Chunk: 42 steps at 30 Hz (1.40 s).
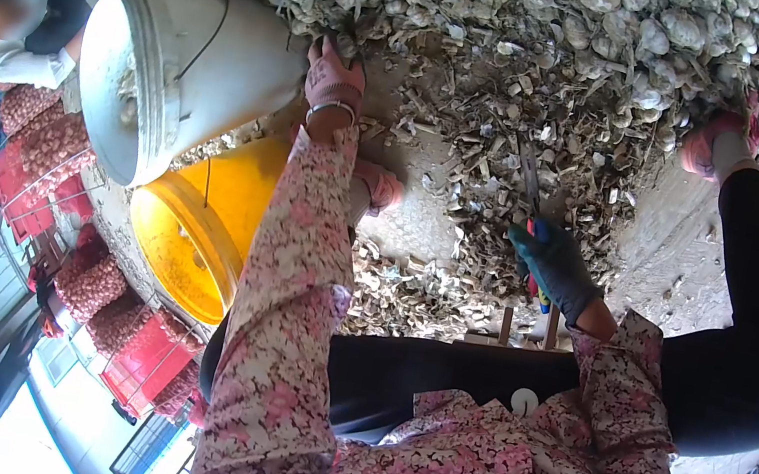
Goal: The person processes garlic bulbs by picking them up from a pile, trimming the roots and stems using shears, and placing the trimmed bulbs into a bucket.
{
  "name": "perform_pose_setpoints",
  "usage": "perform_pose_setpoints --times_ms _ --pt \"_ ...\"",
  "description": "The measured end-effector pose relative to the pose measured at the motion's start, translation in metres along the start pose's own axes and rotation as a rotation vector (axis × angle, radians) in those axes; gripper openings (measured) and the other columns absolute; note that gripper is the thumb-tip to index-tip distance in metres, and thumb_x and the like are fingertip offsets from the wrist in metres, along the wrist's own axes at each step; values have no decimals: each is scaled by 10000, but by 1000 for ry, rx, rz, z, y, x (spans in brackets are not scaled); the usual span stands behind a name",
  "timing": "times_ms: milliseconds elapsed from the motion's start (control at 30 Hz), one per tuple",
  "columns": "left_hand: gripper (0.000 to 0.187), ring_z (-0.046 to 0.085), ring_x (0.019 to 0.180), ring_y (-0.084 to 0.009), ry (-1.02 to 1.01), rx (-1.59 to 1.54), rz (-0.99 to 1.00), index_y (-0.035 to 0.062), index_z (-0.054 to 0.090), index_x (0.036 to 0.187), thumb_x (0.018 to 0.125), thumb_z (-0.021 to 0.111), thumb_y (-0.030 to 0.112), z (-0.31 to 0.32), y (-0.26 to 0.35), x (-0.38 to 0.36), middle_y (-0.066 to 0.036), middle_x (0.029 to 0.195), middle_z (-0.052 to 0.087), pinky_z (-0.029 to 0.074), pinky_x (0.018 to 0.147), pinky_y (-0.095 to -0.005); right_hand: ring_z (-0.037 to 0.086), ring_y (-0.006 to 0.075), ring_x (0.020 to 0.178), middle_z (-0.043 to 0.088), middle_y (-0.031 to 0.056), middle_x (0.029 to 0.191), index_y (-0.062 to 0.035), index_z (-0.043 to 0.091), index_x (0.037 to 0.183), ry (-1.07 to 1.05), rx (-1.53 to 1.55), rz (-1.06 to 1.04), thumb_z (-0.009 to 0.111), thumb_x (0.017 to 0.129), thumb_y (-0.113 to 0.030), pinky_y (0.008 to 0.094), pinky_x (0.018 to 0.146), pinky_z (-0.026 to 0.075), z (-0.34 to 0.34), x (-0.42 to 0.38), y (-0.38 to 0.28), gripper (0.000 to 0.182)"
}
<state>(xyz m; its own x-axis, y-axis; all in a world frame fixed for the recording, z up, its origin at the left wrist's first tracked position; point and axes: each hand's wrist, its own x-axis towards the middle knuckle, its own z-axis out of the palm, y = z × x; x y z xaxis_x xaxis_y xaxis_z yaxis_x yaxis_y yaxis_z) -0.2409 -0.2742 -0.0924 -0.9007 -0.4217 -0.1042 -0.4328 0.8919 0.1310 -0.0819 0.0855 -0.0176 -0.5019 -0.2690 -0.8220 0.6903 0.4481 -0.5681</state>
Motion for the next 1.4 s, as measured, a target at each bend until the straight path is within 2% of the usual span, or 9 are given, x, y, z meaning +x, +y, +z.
perform_pose_setpoints --times_ms 133,300,367,500,567,700,833,1000,1400 --pt "627 550 1124 -406 -320 191 -163 68 436 1334 780 672 241 12 10 25 -208 1397 358 482 947 -440 641 378 882 658 215 911 -42 601 1054 55 -172 -130 601 889 -413 435 761 497 -7 -10 -25 406" --pt "620 613 1048 -339 -33 175 -45 59 436 1330 797 687 252 69 -32 8 -209 1269 525 538 824 -392 648 319 805 646 169 895 -44 555 1099 119 -298 -145 641 856 -433 408 720 497 -8 -9 -28 466" --pt "572 665 910 -269 -286 -1005 -191 28 462 1302 828 701 240 76 -41 -8 -173 1089 653 542 749 -335 642 369 901 644 192 943 -104 518 1147 156 -262 -124 656 842 -407 446 776 518 -15 -19 -49 452" --pt "262 644 739 -130 -482 -1582 -469 2 634 1055 862 687 170 -9 49 -109 -101 976 692 523 643 -264 620 374 883 614 196 961 -32 475 1192 497 -536 -499 670 805 -377 460 822 482 -18 -17 -36 553" --pt "231 652 803 -120 -578 -1743 -328 13 636 1057 861 682 126 -5 62 -144 -79 999 692 521 663 -250 616 344 885 619 182 943 18 468 1202 493 -584 -449 679 791 -382 456 815 467 -26 -33 -48 611" --pt "417 667 805 -177 -541 -1468 -244 35 544 1223 828 661 -29 -44 109 -195 -95 1014 672 556 612 -296 617 299 864 634 137 912 17 475 1262 604 -804 -536 689 777 -407 435 793 449 -35 -56 -45 678" --pt "527 629 992 -195 -385 -1157 -50 -21 506 1255 754 668 -47 -66 135 -227 -119 1103 644 512 871 -311 606 335 913 616 212 1015 35 403 1340 421 -859 -392 713 758 -415 444 827 460 -37 -86 -42 799" --pt "568 647 977 -236 -345 -787 121 -10 578 1166 629 729 96 -73 132 -252 -170 1024 657 505 851 -330 637 318 855 646 164 898 27 469 1238 436 -738 -512 719 730 -440 442 777 484 -27 -89 -7 734" --pt "530 656 895 -302 -386 -510 178 -17 596 1094 672 778 247 -89 131 -274 -181 1012 656 513 804 -374 664 325 787 664 163 831 -32 543 1064 262 -777 -377 652 807 -303 442 723 516 -27 -87 13 389"
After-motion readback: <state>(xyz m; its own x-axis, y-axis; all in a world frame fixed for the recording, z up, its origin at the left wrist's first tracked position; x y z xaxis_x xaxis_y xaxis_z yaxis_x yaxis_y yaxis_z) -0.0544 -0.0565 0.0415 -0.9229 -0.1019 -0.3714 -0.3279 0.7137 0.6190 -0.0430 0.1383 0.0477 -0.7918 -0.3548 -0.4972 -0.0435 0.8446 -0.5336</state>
